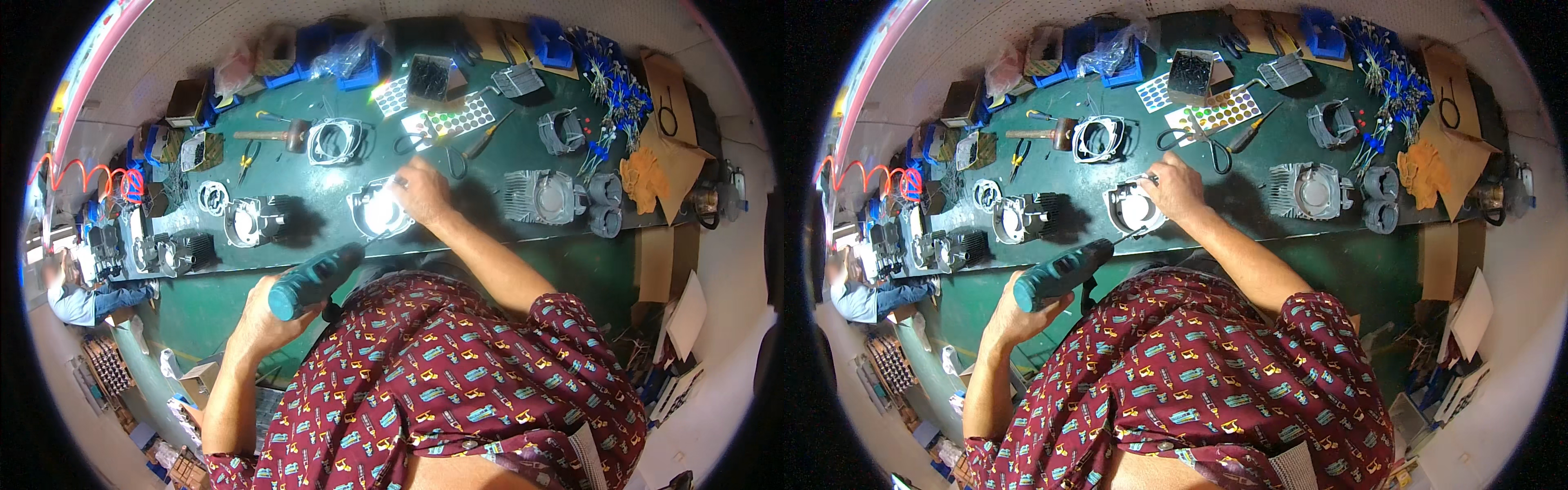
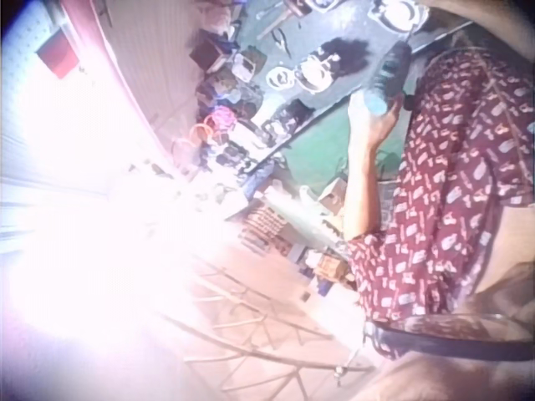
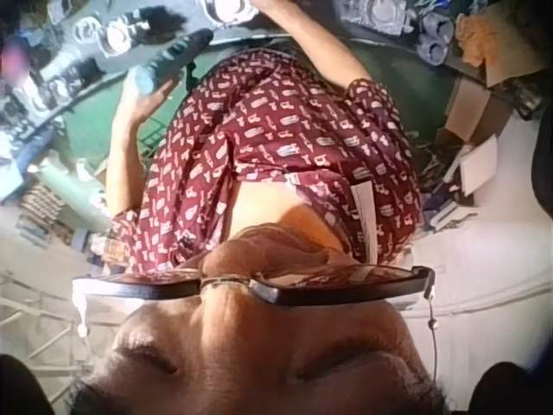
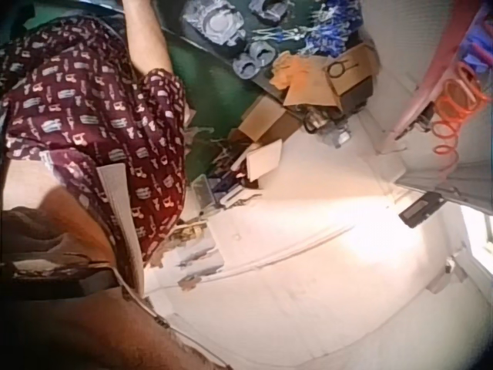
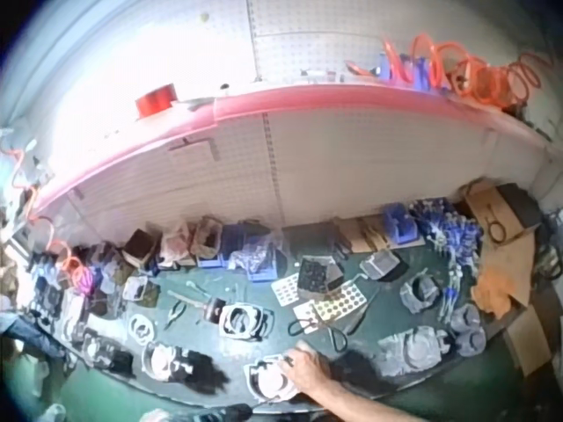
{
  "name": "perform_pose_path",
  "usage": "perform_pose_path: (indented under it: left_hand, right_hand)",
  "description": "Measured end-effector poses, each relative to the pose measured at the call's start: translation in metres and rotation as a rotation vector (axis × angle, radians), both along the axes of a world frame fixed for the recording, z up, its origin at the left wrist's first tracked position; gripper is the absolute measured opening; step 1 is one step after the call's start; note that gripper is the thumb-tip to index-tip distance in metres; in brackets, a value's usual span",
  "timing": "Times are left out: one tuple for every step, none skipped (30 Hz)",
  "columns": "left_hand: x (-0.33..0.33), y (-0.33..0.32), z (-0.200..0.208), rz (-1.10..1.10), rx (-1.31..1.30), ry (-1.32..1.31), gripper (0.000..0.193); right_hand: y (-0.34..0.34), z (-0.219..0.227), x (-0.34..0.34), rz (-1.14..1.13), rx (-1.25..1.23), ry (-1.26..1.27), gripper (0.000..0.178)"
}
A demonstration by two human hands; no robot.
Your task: The person uses a cordless drill to fasten screws into several small metal housings on a workbench. They repeatedly pick up each housing, align it, and drive screws into place one at a time.
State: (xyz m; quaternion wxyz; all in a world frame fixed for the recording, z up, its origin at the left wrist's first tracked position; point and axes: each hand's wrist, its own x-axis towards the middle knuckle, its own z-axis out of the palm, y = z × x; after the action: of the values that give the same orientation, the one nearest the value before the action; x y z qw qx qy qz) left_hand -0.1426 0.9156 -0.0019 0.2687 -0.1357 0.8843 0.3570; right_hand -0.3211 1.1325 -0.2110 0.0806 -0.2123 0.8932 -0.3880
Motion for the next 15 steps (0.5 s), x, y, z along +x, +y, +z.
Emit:
perform_pose_path:
  left_hand:
    - [-0.01,0.007,0.009,-0.052,-0.057,-0.016,0.031]
    - [-0.022,0.015,0.018,-0.105,-0.114,-0.033,0.031]
    - [-0.028,0.022,0.022,-0.158,-0.172,-0.049,0.031]
    - [-0.03,0.025,0.019,-0.15,-0.195,-0.056,0.029]
    - [-0.033,0.029,0.021,-0.169,-0.225,-0.075,0.029]
    - [-0.037,0.033,0.023,-0.19,-0.255,-0.094,0.029]
    - [-0.04,0.037,0.025,-0.21,-0.285,-0.112,0.028]
    - [-0.043,0.042,0.026,-0.2,-0.32,-0.117,0.028]
    - [-0.044,0.044,0.025,-0.178,-0.3,-0.115,0.028]
    - [-0.044,0.045,0.023,-0.157,-0.279,-0.112,0.028]
    - [-0.043,0.046,0.023,-0.132,-0.261,-0.107,0.029]
    - [-0.044,0.049,0.024,-0.147,-0.283,-0.098,0.029]
    - [-0.044,0.052,0.026,-0.162,-0.304,-0.089,0.029]
    - [-0.043,0.056,0.027,-0.169,-0.323,-0.079,0.029]
    - [-0.042,0.059,0.027,-0.143,-0.324,-0.078,0.028]
  right_hand:
    - [0.0,0.0,0.0,0.002,0.01,-0.012,0.027]
    - [0.0,0.0,-0.001,0.002,0.02,-0.024,0.027]
    - [-0.001,0.0,-0.001,0.003,0.03,-0.036,0.027]
    - [-0.002,-0.005,-0.001,0.001,0.04,-0.003,0.027]
    - [-0.003,-0.005,-0.001,0.005,0.045,-0.003,0.026]
    - [-0.003,-0.004,-0.001,0.009,0.05,-0.004,0.026]
    - [-0.002,-0.004,-0.001,0.012,0.055,-0.005,0.026]
    - [0.0,-0.005,0.0,0.017,-0.004,0.015,0.024]
    - [0.0,-0.007,0.0,0.0,-0.017,0.008,0.023]
    - [-0.001,-0.009,0.0,-0.017,-0.029,0.001,0.023]
    - [-0.003,-0.008,0.0,-0.031,-0.043,-0.003,0.023]
    - [-0.005,-0.007,0.001,-0.031,-0.034,-0.005,0.022]
    - [-0.004,-0.006,0.003,-0.027,-0.038,0.011,0.022]
    - [-0.004,-0.007,0.002,-0.018,-0.034,0.004,0.021]
    - [-0.005,-0.007,0.002,-0.009,-0.03,-0.002,0.021]
